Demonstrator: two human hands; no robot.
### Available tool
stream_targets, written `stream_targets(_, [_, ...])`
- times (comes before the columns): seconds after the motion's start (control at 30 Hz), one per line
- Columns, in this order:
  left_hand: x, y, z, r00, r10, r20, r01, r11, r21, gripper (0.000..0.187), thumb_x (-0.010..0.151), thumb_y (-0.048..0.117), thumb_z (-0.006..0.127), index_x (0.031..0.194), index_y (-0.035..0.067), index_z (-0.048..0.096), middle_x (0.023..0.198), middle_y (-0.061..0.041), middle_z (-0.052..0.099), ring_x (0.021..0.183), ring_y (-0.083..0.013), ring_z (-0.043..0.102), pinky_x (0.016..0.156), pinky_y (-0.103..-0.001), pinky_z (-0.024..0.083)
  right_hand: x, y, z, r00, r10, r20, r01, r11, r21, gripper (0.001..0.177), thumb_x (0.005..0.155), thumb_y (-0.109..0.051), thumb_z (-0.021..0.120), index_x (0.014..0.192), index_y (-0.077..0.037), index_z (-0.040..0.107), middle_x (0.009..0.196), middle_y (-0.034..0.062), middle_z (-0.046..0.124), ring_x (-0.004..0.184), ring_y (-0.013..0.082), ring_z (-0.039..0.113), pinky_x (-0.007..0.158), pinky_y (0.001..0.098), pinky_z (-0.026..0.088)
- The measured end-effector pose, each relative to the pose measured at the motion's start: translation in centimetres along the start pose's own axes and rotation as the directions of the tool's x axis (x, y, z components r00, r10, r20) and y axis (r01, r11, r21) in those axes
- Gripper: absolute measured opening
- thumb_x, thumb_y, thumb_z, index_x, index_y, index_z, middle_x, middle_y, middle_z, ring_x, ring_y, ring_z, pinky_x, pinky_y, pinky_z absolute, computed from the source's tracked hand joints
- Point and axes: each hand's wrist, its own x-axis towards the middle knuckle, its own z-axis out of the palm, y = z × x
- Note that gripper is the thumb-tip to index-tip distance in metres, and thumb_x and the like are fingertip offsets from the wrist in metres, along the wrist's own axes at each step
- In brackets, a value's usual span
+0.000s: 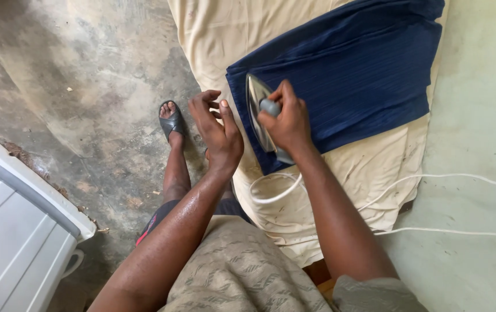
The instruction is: Ironing a pair of blue trousers and then folding them on a bed surface.
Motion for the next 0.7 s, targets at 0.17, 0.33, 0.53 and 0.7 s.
stream_targets(0.17, [-0.3, -1.1, -1.3, 1.0, -0.031, 0.001, 0.031, 0.996, 0.082, 0.023, 0.104, 0.018, 0.055, 0.119, 0.001, 0.056, 0.11, -0.012, 0.052, 0.094, -0.022, 0.056, 0.081, -0.035, 0.045, -0.7, -1.2, 1.8, 0.999, 0.001, 0.046, 0.001, 0.999, -0.047, 0.035, 0.077, -0.02, 0.074, 0.098, -0.006, 0.05, 0.074, 0.0149, 0.067, 0.072, 0.0367, 0.072, 0.063, 0.0445, 0.055])
stream_targets(0.33, [0.1, -2.2, -0.7, 0.997, 0.063, -0.052, -0.06, 0.997, 0.049, 0.023, 0.108, 0.02, 0.055, 0.12, 0.0, 0.055, 0.108, -0.011, 0.051, 0.097, -0.0213, 0.053, 0.09, -0.036, 0.045, 4.3, -3.6, 4.0, 0.992, -0.123, -0.036, 0.12, 0.989, -0.084, 0.039, 0.078, -0.024, 0.077, 0.101, -0.006, 0.051, 0.078, 0.0171, 0.068, 0.076, 0.0432, 0.07, 0.063, 0.0504, 0.053])
stream_targets(0.53, [0.2, -2.6, -1.1, 0.997, 0.029, -0.071, -0.032, 0.998, -0.047, 0.024, 0.111, 0.022, 0.052, 0.122, 0.001, 0.052, 0.108, -0.01, 0.05, 0.095, -0.0188, 0.051, 0.09, -0.035, 0.046, -0.7, -2.6, 3.3, 1.0, -0.01, -0.016, 0.009, 0.995, -0.095, 0.039, 0.08, -0.025, 0.075, 0.104, -0.008, 0.05, 0.082, 0.0156, 0.07, 0.077, 0.0418, 0.072, 0.063, 0.05, 0.055])
stream_targets(0.7, [-0.4, -1.6, -1.2, 0.991, -0.109, 0.078, 0.118, 0.986, -0.119, 0.024, 0.108, 0.021, 0.056, 0.121, 0.002, 0.051, 0.107, -0.01, 0.058, 0.091, -0.0164, 0.065, 0.082, -0.031, 0.052, -11.6, 2.9, 2.5, 0.98, 0.2, -0.026, -0.201, 0.971, -0.125, 0.036, 0.081, -0.025, 0.074, 0.106, -0.012, 0.052, 0.083, 0.0128, 0.072, 0.078, 0.0404, 0.073, 0.065, 0.0512, 0.055])
